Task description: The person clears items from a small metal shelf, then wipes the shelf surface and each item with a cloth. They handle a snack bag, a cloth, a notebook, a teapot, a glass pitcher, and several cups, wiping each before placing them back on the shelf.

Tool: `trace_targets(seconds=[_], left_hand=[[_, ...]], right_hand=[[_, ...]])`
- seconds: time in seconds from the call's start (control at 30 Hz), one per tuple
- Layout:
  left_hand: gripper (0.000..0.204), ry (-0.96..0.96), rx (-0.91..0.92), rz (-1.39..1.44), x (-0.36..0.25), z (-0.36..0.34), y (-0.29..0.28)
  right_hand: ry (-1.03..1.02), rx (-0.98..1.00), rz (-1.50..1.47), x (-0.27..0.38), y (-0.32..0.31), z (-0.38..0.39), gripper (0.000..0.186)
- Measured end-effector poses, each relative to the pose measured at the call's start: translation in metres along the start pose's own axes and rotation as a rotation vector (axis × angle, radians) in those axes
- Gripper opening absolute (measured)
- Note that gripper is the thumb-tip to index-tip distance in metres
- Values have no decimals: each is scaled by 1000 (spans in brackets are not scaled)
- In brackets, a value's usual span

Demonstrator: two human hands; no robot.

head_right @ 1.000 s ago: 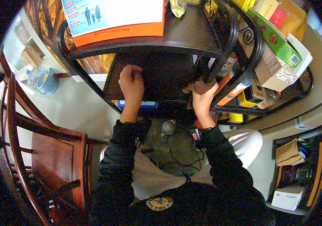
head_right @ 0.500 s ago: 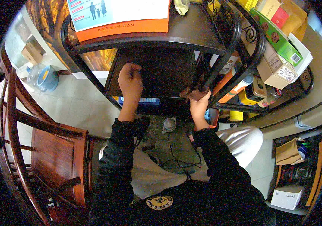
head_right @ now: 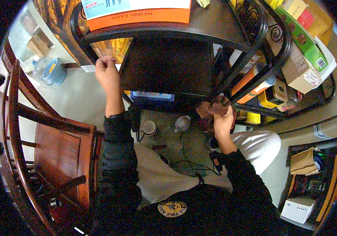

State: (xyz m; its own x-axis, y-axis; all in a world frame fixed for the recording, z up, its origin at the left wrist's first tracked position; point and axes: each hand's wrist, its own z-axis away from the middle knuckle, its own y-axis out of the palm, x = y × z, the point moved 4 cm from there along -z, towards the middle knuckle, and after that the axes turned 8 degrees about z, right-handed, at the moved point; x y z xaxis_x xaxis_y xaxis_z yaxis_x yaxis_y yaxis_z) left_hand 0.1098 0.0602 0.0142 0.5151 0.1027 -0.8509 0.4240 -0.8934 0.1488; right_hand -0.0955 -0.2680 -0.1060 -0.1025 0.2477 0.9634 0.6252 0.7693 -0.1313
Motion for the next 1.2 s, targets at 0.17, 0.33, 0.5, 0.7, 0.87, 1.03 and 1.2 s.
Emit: trace_targets(seconds=[0.17, 0.33, 0.5, 0.7, 0.87, 1.03, 1.2], left_hand=[[26, -92, -228, -81, 23, -14, -24], [41, -233, -192, -101, 34, -28, -44], [26, -488, 22, 183, 22, -25, -49], [30, -449, 14, 219, 12, -25, -48], [53, -431, -25, 202, 19, -28, -50], [51, -446, -28, 214, 23, -29, -53], [49, -367, -54, 113, 32, -31, -51]], right_hand=[[-390, -5, 331, 38, 28, 4, 37], [-715, 61, 1213, 33, 58, -9, 46], [-670, 54, 1239, 16, 72, -8, 38], [-756, 188, 1208, 15, 129, -10, 42], [-944, 321, 1135, 18, 205, -6, 42], [-1042, 336, 1007, 25, 287, 11, 41], [-1146, 342, 1016, 34, 348, 21, 39]])
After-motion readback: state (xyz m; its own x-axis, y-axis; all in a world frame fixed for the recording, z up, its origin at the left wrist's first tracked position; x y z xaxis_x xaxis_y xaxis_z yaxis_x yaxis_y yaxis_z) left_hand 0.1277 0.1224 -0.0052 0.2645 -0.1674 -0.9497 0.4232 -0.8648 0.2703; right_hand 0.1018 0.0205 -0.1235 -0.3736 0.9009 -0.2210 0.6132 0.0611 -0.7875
